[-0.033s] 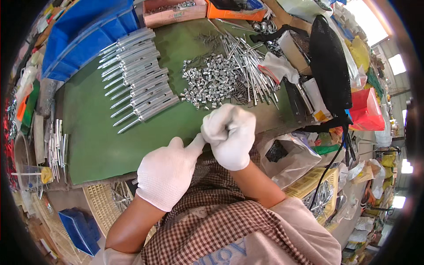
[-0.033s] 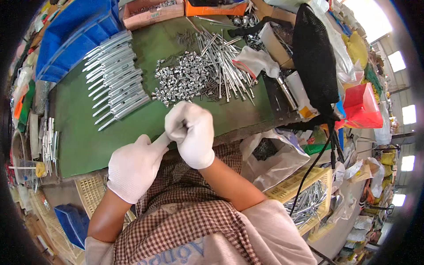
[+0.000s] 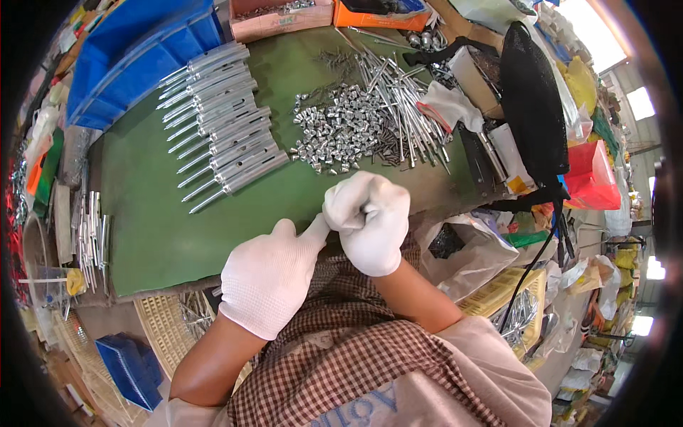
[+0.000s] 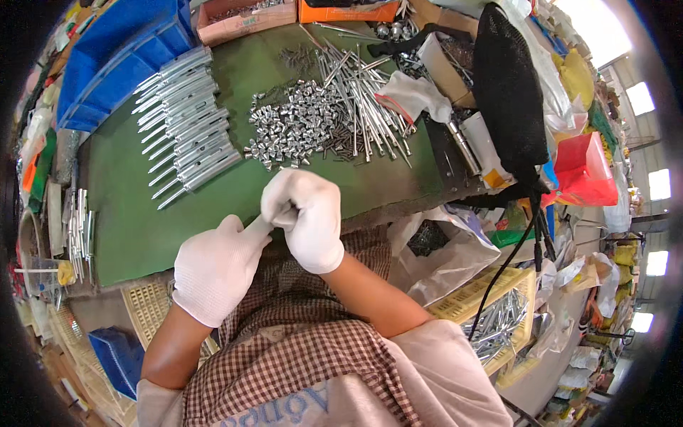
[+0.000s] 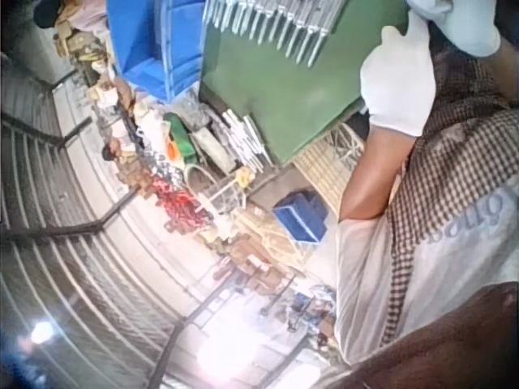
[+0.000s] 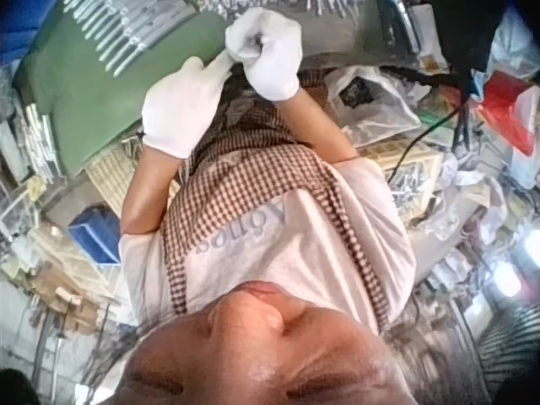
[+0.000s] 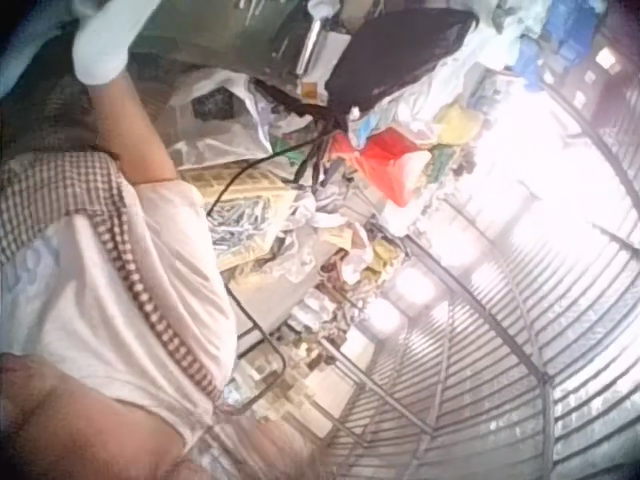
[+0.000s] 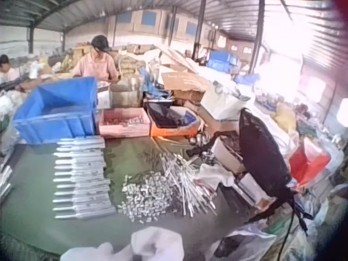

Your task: The person assembles metal components by picking up cylindrical metal tubes and inserting small metal fittings and pins into them by hand.

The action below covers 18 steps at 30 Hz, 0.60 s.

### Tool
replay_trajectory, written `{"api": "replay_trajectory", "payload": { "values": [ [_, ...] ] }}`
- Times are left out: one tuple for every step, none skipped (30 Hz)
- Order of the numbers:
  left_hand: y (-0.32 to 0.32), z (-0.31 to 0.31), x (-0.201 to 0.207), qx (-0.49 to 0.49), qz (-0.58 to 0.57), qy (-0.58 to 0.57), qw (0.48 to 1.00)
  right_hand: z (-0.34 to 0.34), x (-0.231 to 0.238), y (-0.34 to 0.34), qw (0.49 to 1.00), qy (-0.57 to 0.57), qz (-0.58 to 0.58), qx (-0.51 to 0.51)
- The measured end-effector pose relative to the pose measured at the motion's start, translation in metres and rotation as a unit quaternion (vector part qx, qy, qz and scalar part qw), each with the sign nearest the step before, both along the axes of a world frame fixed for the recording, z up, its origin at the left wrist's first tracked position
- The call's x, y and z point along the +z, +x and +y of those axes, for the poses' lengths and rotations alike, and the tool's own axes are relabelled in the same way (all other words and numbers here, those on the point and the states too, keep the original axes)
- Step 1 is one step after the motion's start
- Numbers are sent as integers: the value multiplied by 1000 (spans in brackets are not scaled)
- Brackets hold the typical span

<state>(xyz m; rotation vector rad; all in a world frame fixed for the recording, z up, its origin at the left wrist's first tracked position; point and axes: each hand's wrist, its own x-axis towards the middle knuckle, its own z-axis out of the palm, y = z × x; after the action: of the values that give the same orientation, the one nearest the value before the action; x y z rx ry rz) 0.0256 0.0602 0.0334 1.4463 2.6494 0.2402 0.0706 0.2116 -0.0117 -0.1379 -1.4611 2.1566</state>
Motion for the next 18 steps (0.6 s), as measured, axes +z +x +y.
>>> {"api": "replay_trajectory", "payload": {
  "values": [
    [0,1,0,-3,3,14,1000,-2,-4,2,1000,-18,-2,7],
    [0,2,-1,-7,5,28,1000,-3,-7,3,1000,-20,-3,6],
    [1,3,2,-5,6,26,1000,-4,-9,4,998,-53,18,10],
    [3,7,8,-2,23,-9,1000,-4,-9,5,995,-86,39,13],
    [6,13,12,2,41,-44,998,-1,-8,5,996,-85,33,3],
    [13,20,15,-12,116,-44,992,-6,-3,7,996,-60,26,-53],
    [16,28,9,-17,140,-37,989,0,-4,7,997,-48,34,-43],
    [19,33,3,-21,164,-30,986,8,-8,10,998,-36,43,-32],
    [19,35,3,-16,129,-71,989,10,-12,10,991,-113,66,22],
    [16,31,0,-12,134,-71,988,10,-13,8,991,-113,71,26],
    [10,23,-5,-5,106,-31,994,10,-13,4,983,-163,71,41],
    [3,16,-11,-4,76,11,997,12,-13,1,974,-211,68,51],
    [8,-1,-6,36,46,17,998,15,-11,1,973,-211,73,54],
    [15,-22,5,82,31,26,996,20,-10,5,980,-191,41,45],
    [23,-52,6,123,43,72,989,25,-9,12,984,-173,10,33],
    [27,-90,-2,153,74,107,980,29,-6,16,987,-156,-19,26],
    [33,-123,8,227,43,43,972,34,-15,20,989,-135,-2,57],
    [37,-159,3,252,118,-17,960,32,-11,15,989,-138,2,57]
  ]
}}
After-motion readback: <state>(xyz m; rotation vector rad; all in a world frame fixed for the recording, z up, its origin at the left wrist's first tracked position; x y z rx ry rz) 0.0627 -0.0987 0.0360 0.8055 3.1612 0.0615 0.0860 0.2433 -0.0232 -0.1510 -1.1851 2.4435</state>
